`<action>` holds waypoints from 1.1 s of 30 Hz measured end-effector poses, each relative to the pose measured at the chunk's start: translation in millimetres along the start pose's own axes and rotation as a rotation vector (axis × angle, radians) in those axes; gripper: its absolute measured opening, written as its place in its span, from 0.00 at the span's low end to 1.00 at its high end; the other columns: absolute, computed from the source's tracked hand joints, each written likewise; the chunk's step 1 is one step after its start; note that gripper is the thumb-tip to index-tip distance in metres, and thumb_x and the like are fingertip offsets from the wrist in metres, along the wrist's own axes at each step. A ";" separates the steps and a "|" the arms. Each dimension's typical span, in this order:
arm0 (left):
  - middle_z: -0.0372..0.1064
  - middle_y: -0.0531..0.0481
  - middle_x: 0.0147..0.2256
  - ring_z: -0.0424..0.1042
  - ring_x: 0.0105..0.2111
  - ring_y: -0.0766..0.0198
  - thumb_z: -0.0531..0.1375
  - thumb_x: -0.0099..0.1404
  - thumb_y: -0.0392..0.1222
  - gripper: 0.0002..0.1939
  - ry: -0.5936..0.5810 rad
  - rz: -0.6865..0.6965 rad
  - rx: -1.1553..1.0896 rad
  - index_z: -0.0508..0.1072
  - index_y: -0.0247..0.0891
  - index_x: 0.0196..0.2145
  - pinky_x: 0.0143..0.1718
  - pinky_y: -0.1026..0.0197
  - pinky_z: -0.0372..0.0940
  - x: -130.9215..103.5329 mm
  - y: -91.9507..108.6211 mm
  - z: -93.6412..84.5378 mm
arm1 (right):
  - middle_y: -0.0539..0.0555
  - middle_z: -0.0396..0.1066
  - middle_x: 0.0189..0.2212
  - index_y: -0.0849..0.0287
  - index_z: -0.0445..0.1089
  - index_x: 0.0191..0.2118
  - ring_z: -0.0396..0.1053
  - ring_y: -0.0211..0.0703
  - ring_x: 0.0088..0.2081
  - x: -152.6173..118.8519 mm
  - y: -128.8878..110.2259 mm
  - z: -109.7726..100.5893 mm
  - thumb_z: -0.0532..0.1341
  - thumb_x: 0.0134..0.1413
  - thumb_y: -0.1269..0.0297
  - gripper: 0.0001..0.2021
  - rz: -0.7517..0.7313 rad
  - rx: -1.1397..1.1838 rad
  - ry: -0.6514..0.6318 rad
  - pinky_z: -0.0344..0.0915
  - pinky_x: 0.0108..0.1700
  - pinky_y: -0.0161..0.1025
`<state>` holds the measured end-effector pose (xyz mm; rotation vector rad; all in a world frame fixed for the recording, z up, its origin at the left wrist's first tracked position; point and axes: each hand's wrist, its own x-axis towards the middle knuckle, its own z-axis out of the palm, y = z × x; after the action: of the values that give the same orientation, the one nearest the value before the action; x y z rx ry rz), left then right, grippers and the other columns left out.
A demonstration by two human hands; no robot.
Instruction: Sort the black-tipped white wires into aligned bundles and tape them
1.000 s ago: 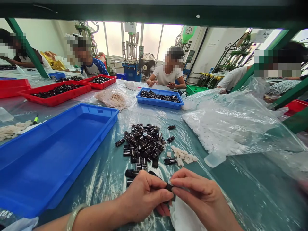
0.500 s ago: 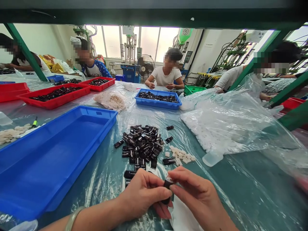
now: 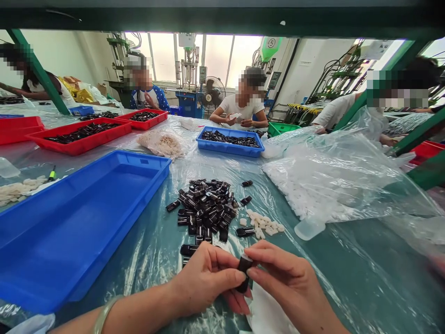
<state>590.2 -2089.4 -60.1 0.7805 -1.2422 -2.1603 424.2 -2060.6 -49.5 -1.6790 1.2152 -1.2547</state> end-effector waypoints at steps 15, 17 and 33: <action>0.63 0.51 0.15 0.66 0.17 0.69 0.58 0.53 0.49 0.15 0.118 0.025 0.183 0.69 0.31 0.22 0.21 0.67 0.63 -3.9 -4.4 6.3 | 0.53 0.70 0.29 0.54 0.73 0.35 0.69 0.39 0.30 -3.3 0.5 -1.4 0.59 0.49 0.68 0.07 -0.091 -0.208 -0.085 0.68 0.32 0.32; 0.63 0.51 0.15 0.66 0.17 0.68 0.59 0.53 0.49 0.16 0.102 0.017 0.177 0.70 0.30 0.23 0.22 0.67 0.63 -4.1 -3.5 6.1 | 0.53 0.70 0.28 0.55 0.73 0.33 0.69 0.40 0.30 -3.7 0.3 -0.9 0.60 0.49 0.68 0.06 -0.079 -0.190 -0.082 0.68 0.31 0.32; 0.70 0.40 0.23 0.71 0.20 0.64 0.57 0.55 0.45 0.17 0.071 -0.009 -0.096 0.73 0.25 0.24 0.21 0.66 0.65 3.7 -1.9 3.1 | 0.53 0.71 0.30 0.54 0.74 0.36 0.69 0.40 0.31 1.2 5.7 1.0 0.57 0.51 0.63 0.09 -0.013 -0.091 -0.013 0.68 0.32 0.34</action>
<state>585.2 -2089.3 -61.3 0.8170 -1.0930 -2.1626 423.7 -2063.5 -54.6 -1.7605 1.2725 -1.2103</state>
